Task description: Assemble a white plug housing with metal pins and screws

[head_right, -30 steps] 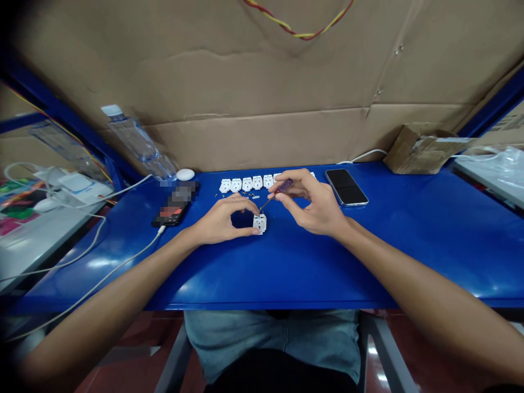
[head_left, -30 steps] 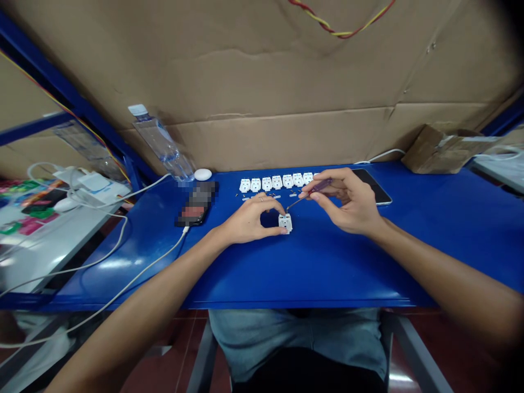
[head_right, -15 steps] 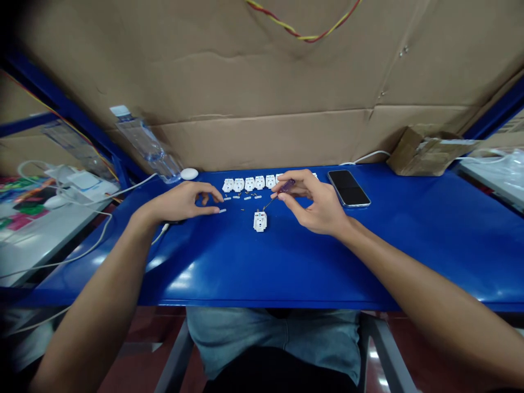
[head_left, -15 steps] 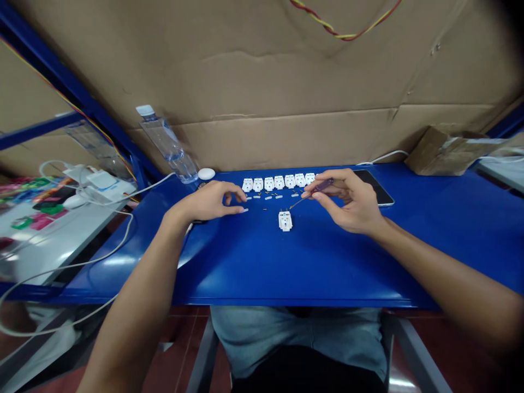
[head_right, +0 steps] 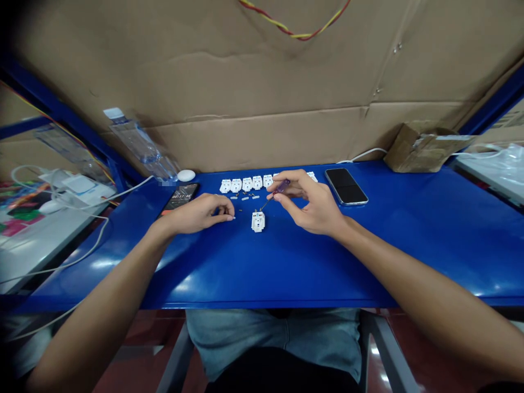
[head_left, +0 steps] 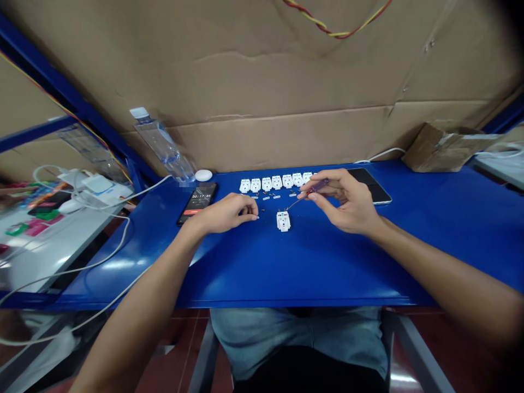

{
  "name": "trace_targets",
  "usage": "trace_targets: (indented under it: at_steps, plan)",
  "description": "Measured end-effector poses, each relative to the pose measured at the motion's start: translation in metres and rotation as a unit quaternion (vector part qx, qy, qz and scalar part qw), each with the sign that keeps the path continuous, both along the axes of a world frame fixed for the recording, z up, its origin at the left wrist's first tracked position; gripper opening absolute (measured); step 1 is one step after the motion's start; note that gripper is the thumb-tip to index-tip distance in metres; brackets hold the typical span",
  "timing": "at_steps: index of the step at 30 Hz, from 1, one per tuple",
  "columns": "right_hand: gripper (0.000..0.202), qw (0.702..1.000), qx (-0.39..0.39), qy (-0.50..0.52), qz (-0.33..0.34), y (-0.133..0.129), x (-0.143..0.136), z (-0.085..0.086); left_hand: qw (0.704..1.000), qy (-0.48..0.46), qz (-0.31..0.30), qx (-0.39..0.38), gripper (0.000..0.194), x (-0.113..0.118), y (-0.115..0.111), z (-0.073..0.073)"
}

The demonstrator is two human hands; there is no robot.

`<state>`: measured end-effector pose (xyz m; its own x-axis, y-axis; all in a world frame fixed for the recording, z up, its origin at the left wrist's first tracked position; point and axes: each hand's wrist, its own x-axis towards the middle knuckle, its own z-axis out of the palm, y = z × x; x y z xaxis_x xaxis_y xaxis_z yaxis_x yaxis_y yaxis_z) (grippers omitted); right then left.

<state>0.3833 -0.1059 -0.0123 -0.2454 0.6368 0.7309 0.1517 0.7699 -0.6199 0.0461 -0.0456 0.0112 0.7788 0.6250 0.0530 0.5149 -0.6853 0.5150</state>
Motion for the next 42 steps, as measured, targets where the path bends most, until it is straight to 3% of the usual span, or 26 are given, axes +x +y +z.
trace_targets:
  at_steps: [6,10,17,31,42]
  plan:
    - [0.045,1.000,-0.001,0.011,-0.004,0.000,0.000,0.001,0.994,-0.104,0.016,-0.028,0.011,0.043,-0.032,0.000]
    - [0.044,1.000,-0.002,0.013,-0.011,-0.001,-0.001,0.002,0.990,-0.136,0.010,-0.024,0.011,0.056,-0.040,-0.007]
    - [0.042,1.000,-0.002,0.007,-0.007,-0.001,-0.001,0.004,0.990,-0.139,0.000,0.001,0.011,0.055,-0.039,-0.012]
    - [0.045,0.999,-0.008,-0.023,0.033,-0.004,0.001,0.005,0.981,-0.177,0.011,-0.082,0.006,0.055,-0.037,-0.016]
    - [0.045,0.999,0.004,-0.021,0.026,-0.002,0.001,0.002,0.989,-0.147,-0.003,0.019,0.004,0.053,-0.035,-0.013]
